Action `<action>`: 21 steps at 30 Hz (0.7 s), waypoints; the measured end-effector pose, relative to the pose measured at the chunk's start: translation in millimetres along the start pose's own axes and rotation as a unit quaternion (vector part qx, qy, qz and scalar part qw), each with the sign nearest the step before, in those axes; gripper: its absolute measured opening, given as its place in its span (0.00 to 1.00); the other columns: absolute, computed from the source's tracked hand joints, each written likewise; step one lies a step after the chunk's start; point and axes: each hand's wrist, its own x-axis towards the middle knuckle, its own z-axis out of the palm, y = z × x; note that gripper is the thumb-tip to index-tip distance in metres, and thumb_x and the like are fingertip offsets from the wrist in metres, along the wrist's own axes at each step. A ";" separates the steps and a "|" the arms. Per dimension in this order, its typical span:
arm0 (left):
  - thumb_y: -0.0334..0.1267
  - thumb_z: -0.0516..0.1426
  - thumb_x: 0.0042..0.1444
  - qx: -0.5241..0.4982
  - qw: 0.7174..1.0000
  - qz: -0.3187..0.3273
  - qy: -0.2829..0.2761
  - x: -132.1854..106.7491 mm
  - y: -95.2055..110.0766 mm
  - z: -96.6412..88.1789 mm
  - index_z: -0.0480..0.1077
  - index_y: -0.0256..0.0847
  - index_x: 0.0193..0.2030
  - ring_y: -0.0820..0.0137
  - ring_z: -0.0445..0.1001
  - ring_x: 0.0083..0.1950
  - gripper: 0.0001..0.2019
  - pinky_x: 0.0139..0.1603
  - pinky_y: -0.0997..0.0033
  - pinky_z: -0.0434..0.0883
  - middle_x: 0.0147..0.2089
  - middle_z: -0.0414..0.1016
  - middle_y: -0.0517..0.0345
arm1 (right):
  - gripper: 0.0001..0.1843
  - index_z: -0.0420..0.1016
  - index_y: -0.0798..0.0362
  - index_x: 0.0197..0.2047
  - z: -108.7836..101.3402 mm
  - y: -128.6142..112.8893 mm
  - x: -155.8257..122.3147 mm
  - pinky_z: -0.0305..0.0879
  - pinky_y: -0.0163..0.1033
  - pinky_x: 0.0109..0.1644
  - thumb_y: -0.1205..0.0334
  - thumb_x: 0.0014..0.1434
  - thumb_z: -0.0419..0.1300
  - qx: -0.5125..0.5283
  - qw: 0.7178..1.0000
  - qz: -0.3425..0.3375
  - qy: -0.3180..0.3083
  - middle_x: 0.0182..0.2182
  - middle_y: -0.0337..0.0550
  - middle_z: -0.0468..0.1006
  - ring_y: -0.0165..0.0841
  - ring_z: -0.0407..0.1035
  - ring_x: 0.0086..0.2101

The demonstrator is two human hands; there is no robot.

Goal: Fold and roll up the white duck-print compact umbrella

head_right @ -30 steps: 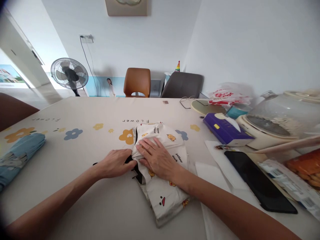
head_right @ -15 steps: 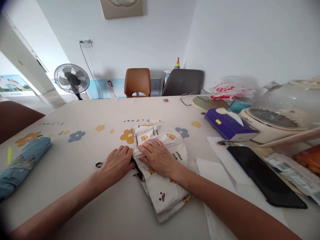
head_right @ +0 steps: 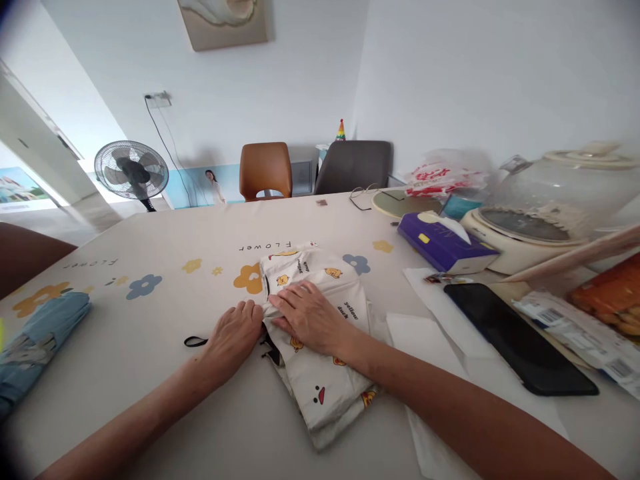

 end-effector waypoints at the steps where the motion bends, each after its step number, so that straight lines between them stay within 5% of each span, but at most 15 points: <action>1: 0.22 0.45 0.53 -0.004 1.000 -0.003 -0.003 0.3 -0.1 -0.3 0.63 0.37 0.32 0.62 0.67 0.34 0.09 0.32 0.65 0.63 0.32 0.65 0.52 | 0.19 0.64 0.55 0.53 0.7 -0.1 -0.1 0.54 0.52 0.55 0.56 0.63 0.47 0.000 1.000 0.001 0.003 0.46 0.51 0.71 0.40 0.61 0.50; 8: 0.23 0.44 0.54 -0.014 1.000 0.001 -0.015 0.5 -2.4 1.0 0.62 0.37 0.33 0.62 0.66 0.35 0.09 0.34 0.64 0.62 0.34 0.66 0.52 | 0.22 0.58 0.58 0.57 -13.2 2.3 -3.6 0.52 0.51 0.59 0.57 0.62 0.47 0.011 0.998 -0.001 0.061 0.54 0.53 0.66 0.38 0.57 0.55; 12: 0.23 0.44 0.54 -0.017 1.000 0.002 -0.025 0.7 -3.3 0.1 0.62 0.37 0.34 0.63 0.66 0.35 0.09 0.34 0.65 0.62 0.34 0.66 0.51 | 0.16 0.65 0.55 0.51 -40.7 25.3 9.4 0.49 0.48 0.59 0.61 0.62 0.47 -0.007 0.986 0.080 0.145 0.49 0.50 0.71 0.36 0.62 0.51; 14: 0.23 0.44 0.54 -0.017 0.999 0.003 -0.027 0.4 -3.0 -0.6 0.62 0.37 0.34 0.63 0.66 0.36 0.09 0.34 0.66 0.61 0.35 0.65 0.51 | 0.14 0.70 0.55 0.44 -50.7 46.9 25.3 0.51 0.45 0.57 0.62 0.62 0.46 0.004 0.986 0.130 0.105 0.43 0.47 0.75 0.35 0.67 0.45; 17: 0.23 0.44 0.54 -0.013 1.000 -0.002 -0.027 -0.2 -2.2 -0.6 0.62 0.38 0.34 0.64 0.65 0.36 0.10 0.35 0.66 0.61 0.34 0.65 0.52 | 0.16 0.74 0.54 0.40 -56.8 81.4 51.0 0.57 0.41 0.50 0.62 0.61 0.45 0.041 0.964 0.257 -0.049 0.42 0.46 0.77 0.36 0.68 0.43; 21: 0.21 0.44 0.53 -0.012 1.000 -0.009 -0.019 -0.4 -0.9 0.9 0.62 0.38 0.34 0.65 0.65 0.35 0.10 0.34 0.67 0.61 0.34 0.65 0.52 | 0.11 0.77 0.52 0.34 -56.9 96.4 59.6 0.60 0.34 0.38 0.60 0.54 0.54 0.069 0.953 0.268 -0.119 0.35 0.41 0.79 0.33 0.70 0.34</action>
